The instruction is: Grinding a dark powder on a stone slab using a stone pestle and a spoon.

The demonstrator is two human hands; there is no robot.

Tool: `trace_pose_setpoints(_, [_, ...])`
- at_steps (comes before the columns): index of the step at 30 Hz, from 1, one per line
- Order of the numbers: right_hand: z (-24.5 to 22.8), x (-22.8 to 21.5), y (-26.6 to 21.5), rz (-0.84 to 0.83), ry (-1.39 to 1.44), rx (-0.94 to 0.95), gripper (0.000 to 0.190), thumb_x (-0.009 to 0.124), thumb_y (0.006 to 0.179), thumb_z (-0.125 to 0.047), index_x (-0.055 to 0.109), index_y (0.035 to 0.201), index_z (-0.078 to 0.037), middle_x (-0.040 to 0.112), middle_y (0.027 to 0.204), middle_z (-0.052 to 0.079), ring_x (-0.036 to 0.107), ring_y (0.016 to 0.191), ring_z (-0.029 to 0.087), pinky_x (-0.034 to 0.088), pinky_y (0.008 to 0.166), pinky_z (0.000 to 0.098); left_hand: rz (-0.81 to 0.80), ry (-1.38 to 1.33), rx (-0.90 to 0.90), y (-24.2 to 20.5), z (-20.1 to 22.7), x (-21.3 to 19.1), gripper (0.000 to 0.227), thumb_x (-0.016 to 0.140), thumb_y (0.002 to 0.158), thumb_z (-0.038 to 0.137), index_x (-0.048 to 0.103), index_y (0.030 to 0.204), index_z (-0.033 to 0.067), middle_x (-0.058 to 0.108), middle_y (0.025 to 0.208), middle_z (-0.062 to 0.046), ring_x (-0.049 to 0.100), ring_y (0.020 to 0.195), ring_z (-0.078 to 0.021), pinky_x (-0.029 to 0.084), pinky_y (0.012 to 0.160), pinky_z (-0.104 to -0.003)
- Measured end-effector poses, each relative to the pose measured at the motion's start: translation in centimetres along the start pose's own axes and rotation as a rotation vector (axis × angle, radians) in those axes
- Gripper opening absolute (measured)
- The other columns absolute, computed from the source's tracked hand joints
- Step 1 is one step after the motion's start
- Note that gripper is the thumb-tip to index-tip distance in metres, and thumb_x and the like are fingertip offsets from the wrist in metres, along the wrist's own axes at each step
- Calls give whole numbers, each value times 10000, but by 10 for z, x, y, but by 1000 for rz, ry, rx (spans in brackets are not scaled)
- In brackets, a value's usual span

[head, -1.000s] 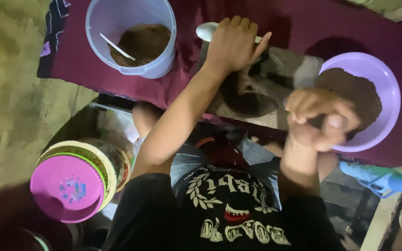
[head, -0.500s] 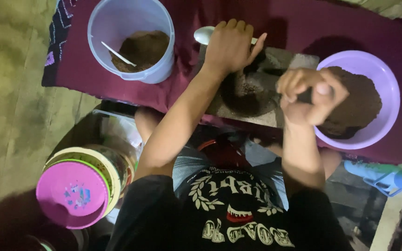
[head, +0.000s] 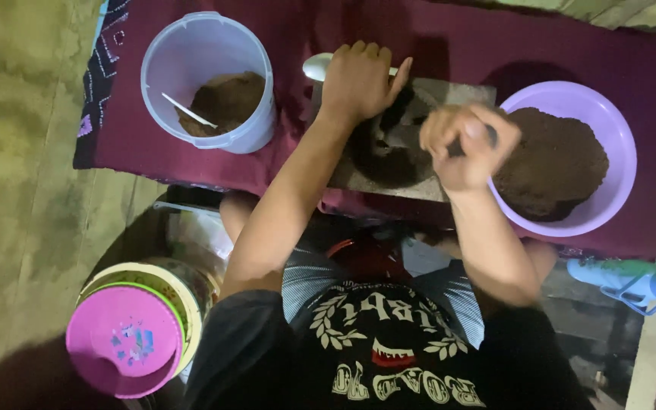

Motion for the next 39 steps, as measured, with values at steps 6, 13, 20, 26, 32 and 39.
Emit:
trace_pose_setpoints(6, [-31, 6, -17, -100, 80, -193, 479, 469, 1094, -309, 465, 683, -62, 337, 495, 39, 347, 385, 174, 286, 391, 355, 64, 15, 17, -7, 7, -13, 547, 450, 1026, 499, 659, 692, 120, 649, 669, -76, 608, 607, -296, 452, 559, -434])
trace_pose_setpoints(13, [26, -21, -33, 42, 138, 74, 384, 606, 983, -324, 524, 714, -63, 389, 489, 72, 326, 389, 177, 280, 410, 314, 53, 18, 9, -9, 8, -13, 558, 444, 1028, 509, 664, 690, 124, 652, 668, -76, 607, 611, -294, 460, 577, -439])
trace_pose_setpoints(20, [-91, 29, -17, -166, 58, -310, 330, 385, 1048, -271, 464, 786, -86, 319, 476, 25, 317, 368, 158, 323, 369, 346, 119, 48, 28, -6, 9, -18, 541, 454, 1025, 509, 678, 709, 132, 650, 661, -62, 616, 614, -279, 459, 565, -424])
trace_pose_setpoints(26, [24, 29, -26, -175, -3, -136, 478, 556, 1082, -339, 469, 686, -86, 388, 506, 2, 398, 404, 147, 345, 410, 287, 102, 68, 32, -7, 7, -12, 570, 418, 1039, 525, 664, 706, 134, 653, 679, -67, 613, 622, -286, 463, 594, -426])
trace_pose_setpoints(32, [35, -2, -8, -175, -299, 79, 404, 860, 915, -181, 474, 881, -64, 630, 774, 131, 603, 659, 195, 482, 655, 306, 92, 73, 31, -7, 7, -11, 534, 464, 1028, 524, 672, 719, 141, 662, 687, -64, 627, 631, -281, 464, 603, -419])
trace_pose_setpoints(39, [91, -18, -21, -589, -834, 350, 344, 902, 877, -231, 636, 1024, -69, 700, 996, 75, 653, 898, 194, 513, 774, 304, 116, 105, 63, -7, 10, -12, 567, 406, 1050, 530, 655, 723, 139, 656, 682, -56, 624, 618, -257, 459, 588, -397])
Point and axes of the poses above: each hand's wrist, its own y-axis towards the middle knuckle, its own x-axis out of the palm, z = x × y, the point moved 10 cm from there along y, towards the middle knuckle
